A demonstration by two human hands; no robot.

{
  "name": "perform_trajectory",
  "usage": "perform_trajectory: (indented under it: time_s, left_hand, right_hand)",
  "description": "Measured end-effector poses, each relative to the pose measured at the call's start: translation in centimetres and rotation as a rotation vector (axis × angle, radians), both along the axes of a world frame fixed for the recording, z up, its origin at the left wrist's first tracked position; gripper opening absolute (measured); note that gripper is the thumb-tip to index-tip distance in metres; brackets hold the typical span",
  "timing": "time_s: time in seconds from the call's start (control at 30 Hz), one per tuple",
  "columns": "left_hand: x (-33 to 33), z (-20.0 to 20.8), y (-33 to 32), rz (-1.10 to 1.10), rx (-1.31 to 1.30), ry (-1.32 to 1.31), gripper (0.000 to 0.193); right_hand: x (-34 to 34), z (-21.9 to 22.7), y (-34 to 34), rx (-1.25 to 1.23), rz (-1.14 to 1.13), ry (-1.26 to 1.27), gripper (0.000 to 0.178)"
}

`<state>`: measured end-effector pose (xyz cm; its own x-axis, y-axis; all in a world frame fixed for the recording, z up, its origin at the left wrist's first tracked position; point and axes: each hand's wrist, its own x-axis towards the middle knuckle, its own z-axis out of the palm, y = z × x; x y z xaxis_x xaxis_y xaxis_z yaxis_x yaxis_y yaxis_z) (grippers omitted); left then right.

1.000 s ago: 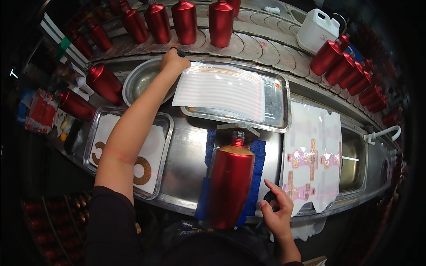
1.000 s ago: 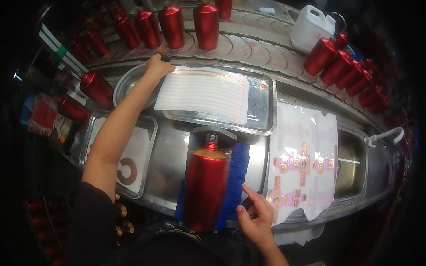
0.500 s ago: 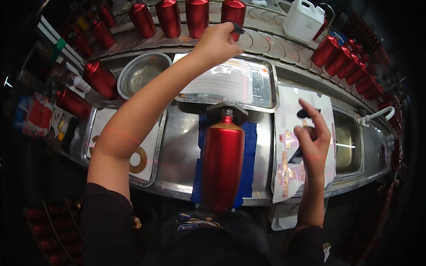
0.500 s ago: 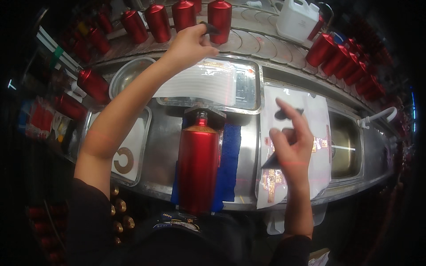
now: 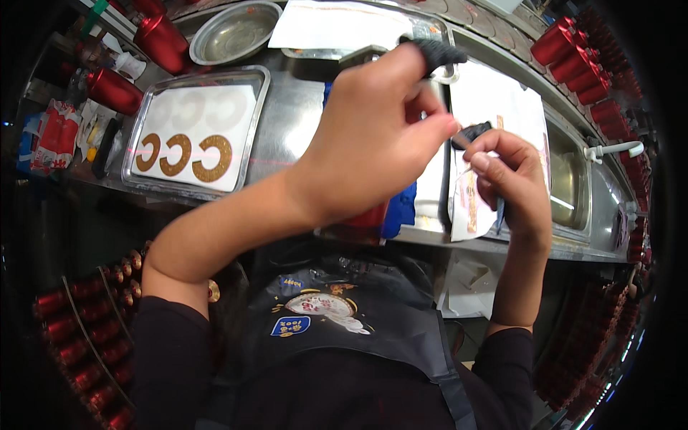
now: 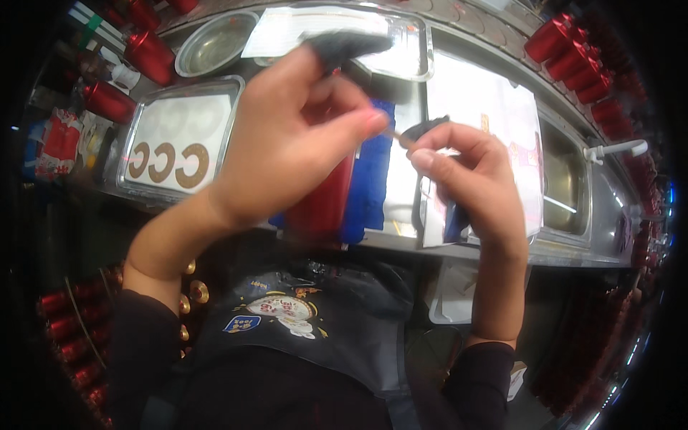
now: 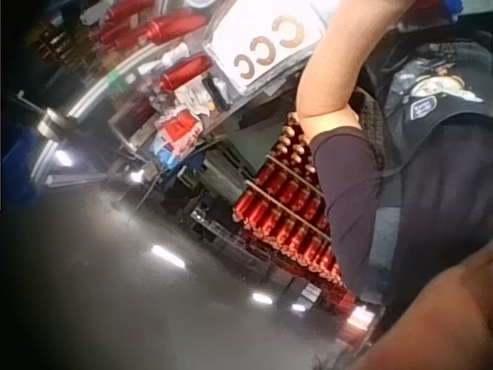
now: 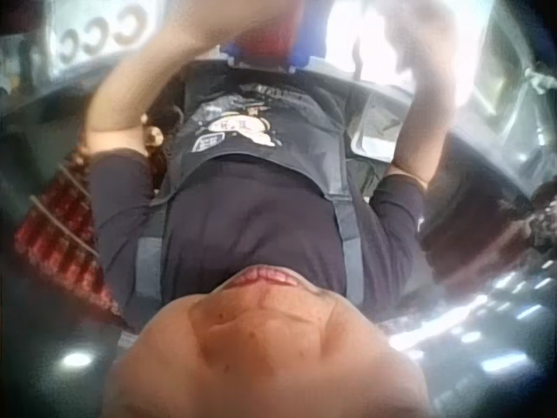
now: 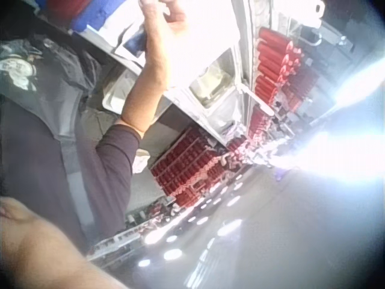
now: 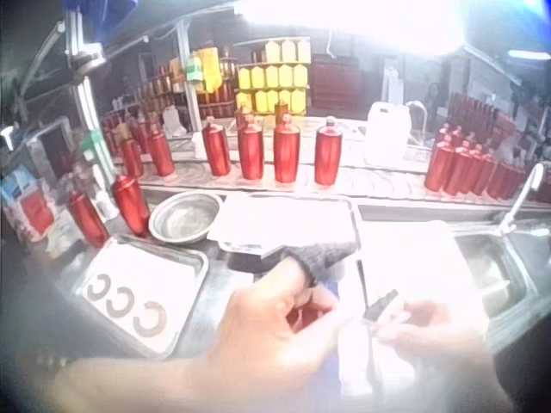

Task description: The person picks up red bottles, applies gold circular labels to the necks, and wipes the bottles with a cloth. The person handles multiple bottles one at a time, placing them on a tray after labeling.

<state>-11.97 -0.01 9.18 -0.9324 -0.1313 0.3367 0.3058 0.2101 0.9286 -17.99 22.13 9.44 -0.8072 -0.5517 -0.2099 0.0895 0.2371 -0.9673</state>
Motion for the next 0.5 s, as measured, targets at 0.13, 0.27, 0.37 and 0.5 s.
perform_trajectory:
  time_s: [0.13, 0.27, 0.37, 0.5]
  left_hand:
    - [8.3, -3.3, 0.3, 0.043, 0.135, -0.254, 0.057]
    - [13.3, -6.0, 0.7, 0.185, 0.135, -0.263, 0.059]
    - [14.5, -7.6, 0.6, 0.246, 0.251, -0.306, 0.059]
    - [14.4, -8.8, 0.0, 0.259, 0.271, -0.292, 0.058]
  right_hand:
    - [5.5, -2.3, -0.8, 0.069, 0.044, -0.044, 0.015]
    - [9.4, -3.9, -2.2, 0.048, 0.030, -0.023, 0.013]
    - [10.6, -4.6, -3.0, 0.097, 0.011, 0.084, 0.012]
    - [11.1, -5.0, -3.8, 0.101, -0.034, 0.036, 0.012]
